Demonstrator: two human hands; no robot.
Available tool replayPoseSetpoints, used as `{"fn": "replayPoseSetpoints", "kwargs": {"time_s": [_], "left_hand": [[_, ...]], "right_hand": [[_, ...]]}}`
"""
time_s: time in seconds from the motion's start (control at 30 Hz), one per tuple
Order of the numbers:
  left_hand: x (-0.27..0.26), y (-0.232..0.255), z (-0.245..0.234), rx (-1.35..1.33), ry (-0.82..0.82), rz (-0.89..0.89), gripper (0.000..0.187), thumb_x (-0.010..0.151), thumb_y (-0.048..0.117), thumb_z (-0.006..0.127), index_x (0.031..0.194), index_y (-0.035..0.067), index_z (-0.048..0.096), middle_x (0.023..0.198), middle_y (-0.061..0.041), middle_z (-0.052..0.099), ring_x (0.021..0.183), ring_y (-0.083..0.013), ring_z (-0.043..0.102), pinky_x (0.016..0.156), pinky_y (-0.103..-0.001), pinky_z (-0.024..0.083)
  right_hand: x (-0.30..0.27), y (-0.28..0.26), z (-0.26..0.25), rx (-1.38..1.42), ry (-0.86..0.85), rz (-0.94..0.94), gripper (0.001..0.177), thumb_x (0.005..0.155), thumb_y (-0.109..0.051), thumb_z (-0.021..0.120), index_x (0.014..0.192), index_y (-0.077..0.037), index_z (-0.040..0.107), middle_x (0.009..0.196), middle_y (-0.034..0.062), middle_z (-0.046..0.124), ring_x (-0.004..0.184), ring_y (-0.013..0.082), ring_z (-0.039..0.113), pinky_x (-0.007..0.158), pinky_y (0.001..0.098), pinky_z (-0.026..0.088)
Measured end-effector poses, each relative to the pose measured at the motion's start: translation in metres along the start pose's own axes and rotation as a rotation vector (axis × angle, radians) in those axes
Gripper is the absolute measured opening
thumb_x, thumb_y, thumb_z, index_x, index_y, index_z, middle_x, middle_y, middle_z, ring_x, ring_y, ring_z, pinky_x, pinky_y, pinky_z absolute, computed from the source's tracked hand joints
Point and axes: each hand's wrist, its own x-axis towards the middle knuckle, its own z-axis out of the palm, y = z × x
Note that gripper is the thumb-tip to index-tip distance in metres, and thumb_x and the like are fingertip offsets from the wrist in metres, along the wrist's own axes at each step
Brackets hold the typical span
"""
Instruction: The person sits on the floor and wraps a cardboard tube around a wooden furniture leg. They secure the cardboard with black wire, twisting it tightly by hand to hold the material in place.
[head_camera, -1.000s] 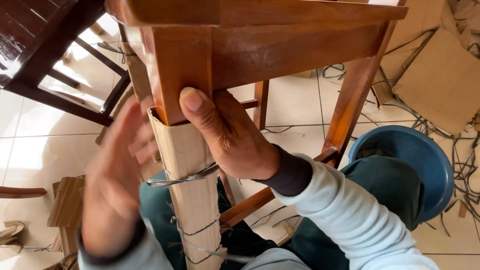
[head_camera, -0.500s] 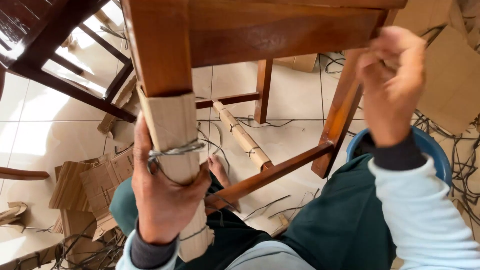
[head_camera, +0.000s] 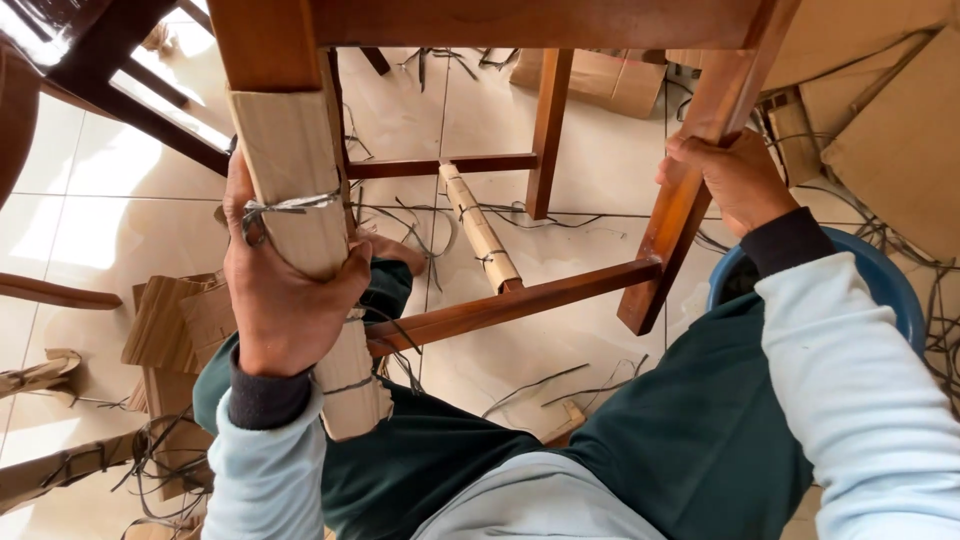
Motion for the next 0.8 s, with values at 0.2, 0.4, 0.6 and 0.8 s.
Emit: {"fn": "replayPoseSetpoints", "kwargs": {"time_s": [0.2, 0.4, 0.6, 0.8], "left_hand": [[0.007, -0.036, -0.009, 0.034, 0.028, 0.054, 0.101, 0.077, 0.004, 0.082, 0.159, 0.001, 0.023, 0.146, -0.026, 0.059, 0.124, -0.0383, 0.063, 0.099, -0.044, 0.060], [0.000, -0.067, 0.016, -0.137, 0.101, -0.040, 0.103, 0.070, 0.009, 0.086, 0.160, 0.017, 0.035, 0.117, -0.019, 0.067, 0.107, -0.0339, 0.069, 0.089, -0.049, 0.051], [-0.007, -0.101, 0.028, -0.121, 0.093, -0.071, 0.096, 0.072, 0.010, 0.087, 0.156, 0.012, 0.040, 0.108, -0.017, 0.064, 0.091, -0.0294, 0.066, 0.077, -0.047, 0.051], [-0.006, -0.074, 0.026, -0.219, 0.087, -0.049, 0.089, 0.071, 0.004, 0.082, 0.151, 0.007, 0.043, 0.100, -0.015, 0.066, 0.088, -0.0275, 0.066, 0.076, -0.043, 0.052]], "right_hand": [[0.004, 0.015, 0.016, 0.179, -0.053, -0.053, 0.010, 0.094, -0.011, 0.073, 0.088, -0.003, 0.072, 0.083, 0.0116, 0.073, 0.078, 0.0202, 0.073, 0.078, 0.0323, 0.067], [0.017, 0.040, 0.012, 0.222, 0.050, -0.309, 0.016, 0.086, 0.005, 0.081, 0.085, -0.006, 0.068, 0.077, 0.0082, 0.067, 0.063, 0.0201, 0.067, 0.065, 0.0360, 0.059], [0.023, 0.047, 0.016, 0.271, 0.079, -0.373, 0.020, 0.083, 0.011, 0.075, 0.093, -0.003, 0.064, 0.076, 0.0120, 0.066, 0.065, 0.0239, 0.070, 0.064, 0.0371, 0.059], [0.014, 0.043, 0.016, 0.186, 0.089, -0.361, 0.021, 0.085, 0.009, 0.072, 0.100, -0.002, 0.063, 0.078, 0.0118, 0.066, 0.064, 0.0225, 0.069, 0.064, 0.0378, 0.060]]}}
